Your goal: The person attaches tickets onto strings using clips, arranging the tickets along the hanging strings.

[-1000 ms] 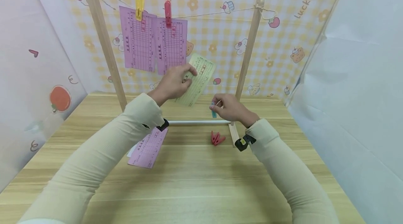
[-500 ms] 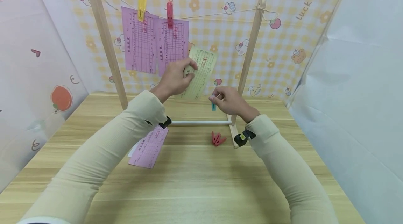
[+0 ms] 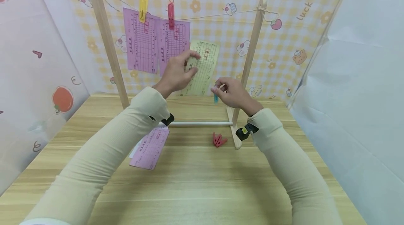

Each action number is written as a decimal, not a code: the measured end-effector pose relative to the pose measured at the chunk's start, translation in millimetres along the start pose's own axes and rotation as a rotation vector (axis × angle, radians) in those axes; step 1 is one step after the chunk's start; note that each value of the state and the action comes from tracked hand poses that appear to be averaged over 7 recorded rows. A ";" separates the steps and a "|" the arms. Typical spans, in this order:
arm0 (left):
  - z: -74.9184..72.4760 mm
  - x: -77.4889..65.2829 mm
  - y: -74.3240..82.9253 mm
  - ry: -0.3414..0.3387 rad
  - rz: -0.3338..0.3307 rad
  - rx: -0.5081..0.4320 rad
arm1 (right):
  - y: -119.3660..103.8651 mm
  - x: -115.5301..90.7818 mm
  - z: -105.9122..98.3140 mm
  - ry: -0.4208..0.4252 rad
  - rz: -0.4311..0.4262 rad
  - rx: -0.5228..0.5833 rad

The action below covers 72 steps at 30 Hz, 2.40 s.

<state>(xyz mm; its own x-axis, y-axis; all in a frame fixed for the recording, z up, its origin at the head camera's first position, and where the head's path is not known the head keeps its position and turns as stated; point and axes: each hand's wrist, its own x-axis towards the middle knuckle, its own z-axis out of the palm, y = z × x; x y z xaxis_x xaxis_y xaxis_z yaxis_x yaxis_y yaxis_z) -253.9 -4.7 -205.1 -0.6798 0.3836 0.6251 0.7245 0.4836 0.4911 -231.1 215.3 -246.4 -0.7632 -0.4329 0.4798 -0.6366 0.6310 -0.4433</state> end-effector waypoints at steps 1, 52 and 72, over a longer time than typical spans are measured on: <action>-0.3 0.5 0.5 0.004 0.006 -0.005 | -0.6 1.0 -1.1 0.003 0.001 -0.007; -2.3 31.3 12.6 0.229 -0.046 -0.089 | -72.5 75.6 -73.9 0.371 0.020 0.534; -0.3 38.2 14.1 0.218 -0.076 -0.129 | -93.6 125.5 -86.9 0.630 -0.020 0.607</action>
<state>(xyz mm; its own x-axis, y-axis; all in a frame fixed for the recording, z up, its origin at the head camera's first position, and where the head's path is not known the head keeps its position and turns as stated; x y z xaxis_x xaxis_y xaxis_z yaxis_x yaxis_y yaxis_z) -269.6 16.5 -174.1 -0.7020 0.1645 0.6930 0.6907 0.3946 0.6060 -257.6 157.9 -78.9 -0.6620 0.1091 0.7415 -0.7352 0.0978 -0.6708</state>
